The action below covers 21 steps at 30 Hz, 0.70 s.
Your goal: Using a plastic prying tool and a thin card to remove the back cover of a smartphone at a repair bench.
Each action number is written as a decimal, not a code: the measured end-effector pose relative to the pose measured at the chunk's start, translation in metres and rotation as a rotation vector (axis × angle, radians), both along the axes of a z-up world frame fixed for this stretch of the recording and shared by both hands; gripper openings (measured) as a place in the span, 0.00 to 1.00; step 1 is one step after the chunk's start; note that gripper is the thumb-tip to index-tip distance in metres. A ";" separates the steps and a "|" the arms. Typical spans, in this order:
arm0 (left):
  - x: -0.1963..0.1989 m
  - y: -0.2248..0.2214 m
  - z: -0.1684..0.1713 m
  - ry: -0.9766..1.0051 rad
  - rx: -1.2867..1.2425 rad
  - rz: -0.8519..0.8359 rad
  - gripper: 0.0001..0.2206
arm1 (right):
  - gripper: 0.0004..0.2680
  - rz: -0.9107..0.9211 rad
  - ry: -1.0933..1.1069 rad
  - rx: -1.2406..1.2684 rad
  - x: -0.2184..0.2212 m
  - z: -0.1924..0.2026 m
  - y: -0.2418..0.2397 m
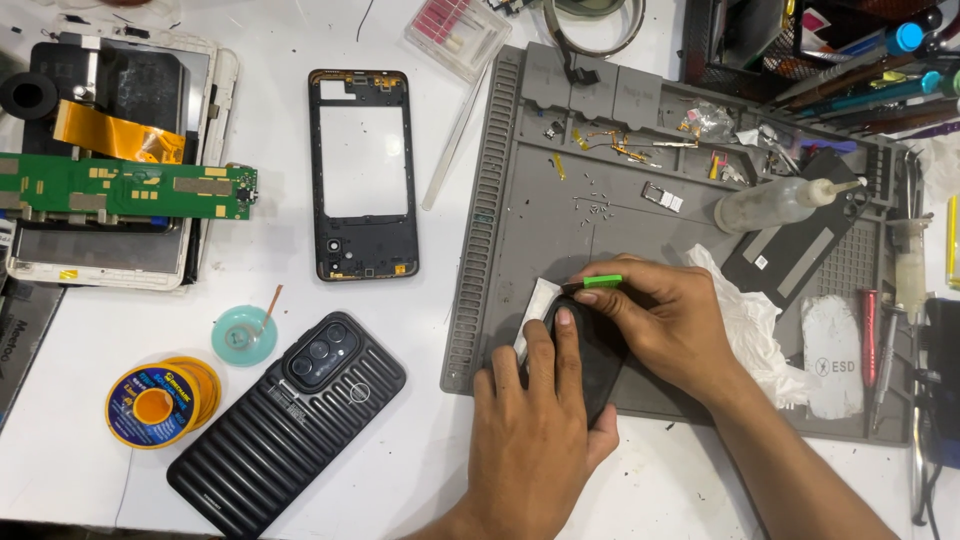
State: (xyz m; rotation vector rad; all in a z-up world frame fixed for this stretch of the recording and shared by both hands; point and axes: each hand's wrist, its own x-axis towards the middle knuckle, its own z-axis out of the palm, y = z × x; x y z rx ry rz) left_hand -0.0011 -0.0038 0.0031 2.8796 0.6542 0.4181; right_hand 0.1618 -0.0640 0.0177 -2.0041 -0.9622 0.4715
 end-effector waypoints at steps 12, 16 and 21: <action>0.001 0.000 -0.004 -0.010 -0.002 -0.023 0.41 | 0.05 0.206 -0.160 0.054 0.009 0.004 0.006; 0.000 0.000 -0.004 -0.003 0.000 -0.028 0.41 | 0.12 0.394 -0.183 0.060 0.022 0.009 0.008; -0.001 -0.002 -0.005 -0.031 0.003 -0.017 0.41 | 0.07 0.545 -0.073 0.128 0.034 0.011 0.015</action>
